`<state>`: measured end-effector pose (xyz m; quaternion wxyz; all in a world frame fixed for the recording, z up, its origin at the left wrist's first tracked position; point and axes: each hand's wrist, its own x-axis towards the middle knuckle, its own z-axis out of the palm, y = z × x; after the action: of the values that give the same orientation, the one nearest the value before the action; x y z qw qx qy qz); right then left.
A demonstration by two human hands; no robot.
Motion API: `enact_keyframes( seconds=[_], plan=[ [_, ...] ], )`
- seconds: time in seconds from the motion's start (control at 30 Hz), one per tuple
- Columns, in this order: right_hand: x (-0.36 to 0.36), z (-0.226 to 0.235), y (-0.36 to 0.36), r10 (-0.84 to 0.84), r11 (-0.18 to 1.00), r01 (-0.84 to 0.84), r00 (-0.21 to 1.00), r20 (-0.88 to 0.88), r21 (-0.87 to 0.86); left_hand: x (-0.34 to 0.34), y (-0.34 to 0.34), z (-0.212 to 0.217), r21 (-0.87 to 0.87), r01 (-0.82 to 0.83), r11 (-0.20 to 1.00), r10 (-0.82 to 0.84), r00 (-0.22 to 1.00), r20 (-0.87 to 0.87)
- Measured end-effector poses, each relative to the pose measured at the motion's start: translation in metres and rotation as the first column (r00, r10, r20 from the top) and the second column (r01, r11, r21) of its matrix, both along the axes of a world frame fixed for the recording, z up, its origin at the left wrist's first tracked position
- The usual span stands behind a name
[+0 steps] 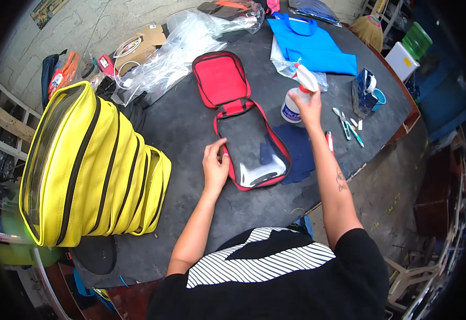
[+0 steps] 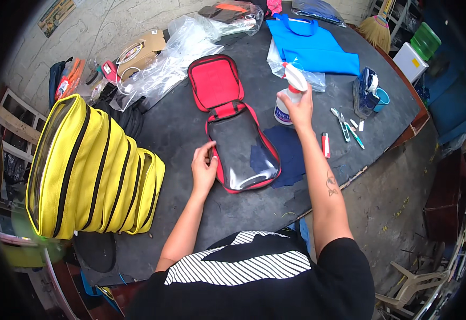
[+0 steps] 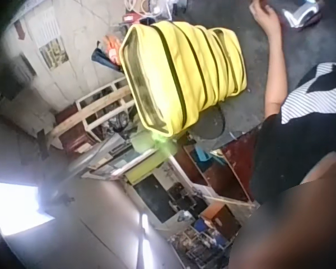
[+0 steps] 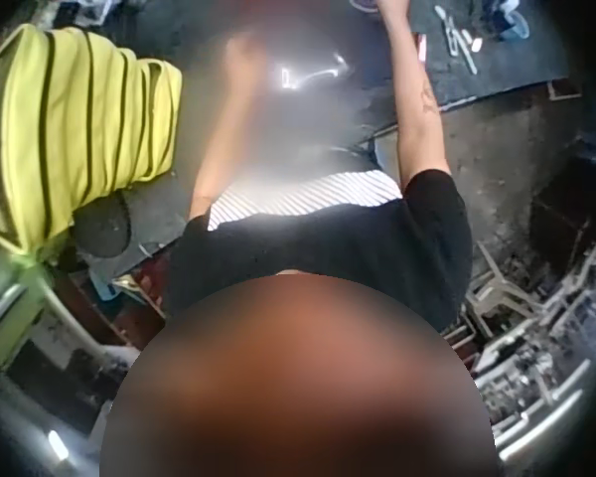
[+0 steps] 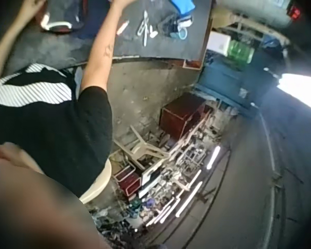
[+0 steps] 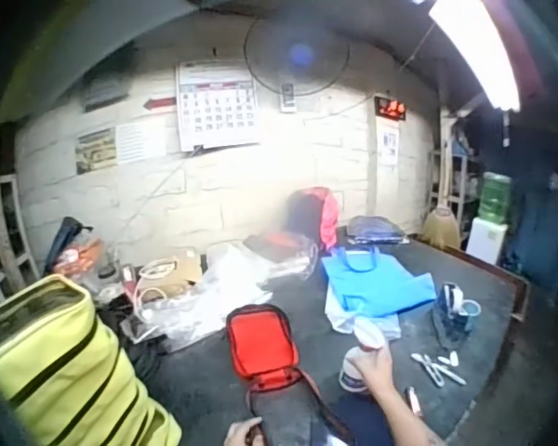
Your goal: Inspecting a small red bag for defects, checking the zipper, and using a lighter to burn off a loose thread.
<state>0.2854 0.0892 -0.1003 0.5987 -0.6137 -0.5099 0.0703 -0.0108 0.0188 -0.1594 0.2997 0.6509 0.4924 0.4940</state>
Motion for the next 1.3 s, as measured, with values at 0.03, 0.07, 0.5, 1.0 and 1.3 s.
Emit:
enact_keyframes(
  seconds=[0.03,0.07,0.5,1.0,1.3],
  plan=[
    [-0.002,0.013,0.003,0.017,0.996,-0.025,0.996,-0.087,-0.086,-0.004,-0.001,-0.01,0.081,-0.012,0.997,0.019,0.997,-0.075],
    [0.004,0.015,0.009,0.08,0.994,-0.083,0.996,-0.039,-0.071,-0.002,-0.004,-0.007,0.02,-0.01,1.0,0.01,1.0,-0.003],
    [-0.029,0.093,-0.071,0.72,0.34,-0.791,0.567,-0.399,-0.509,-0.001,0.0,-0.008,-0.016,-0.016,1.0,0.018,0.997,0.075],
    [-0.005,0.055,-0.055,0.589,0.634,-0.546,0.8,-0.116,-0.547,-0.003,0.052,0.026,0.266,-0.03,0.963,0.07,0.987,-0.142],
    [0.03,0.009,-0.02,-0.034,0.997,0.038,0.997,0.062,-0.063,0.02,0.145,0.011,0.03,0.028,0.999,-0.01,0.883,-0.47]
  ],
)
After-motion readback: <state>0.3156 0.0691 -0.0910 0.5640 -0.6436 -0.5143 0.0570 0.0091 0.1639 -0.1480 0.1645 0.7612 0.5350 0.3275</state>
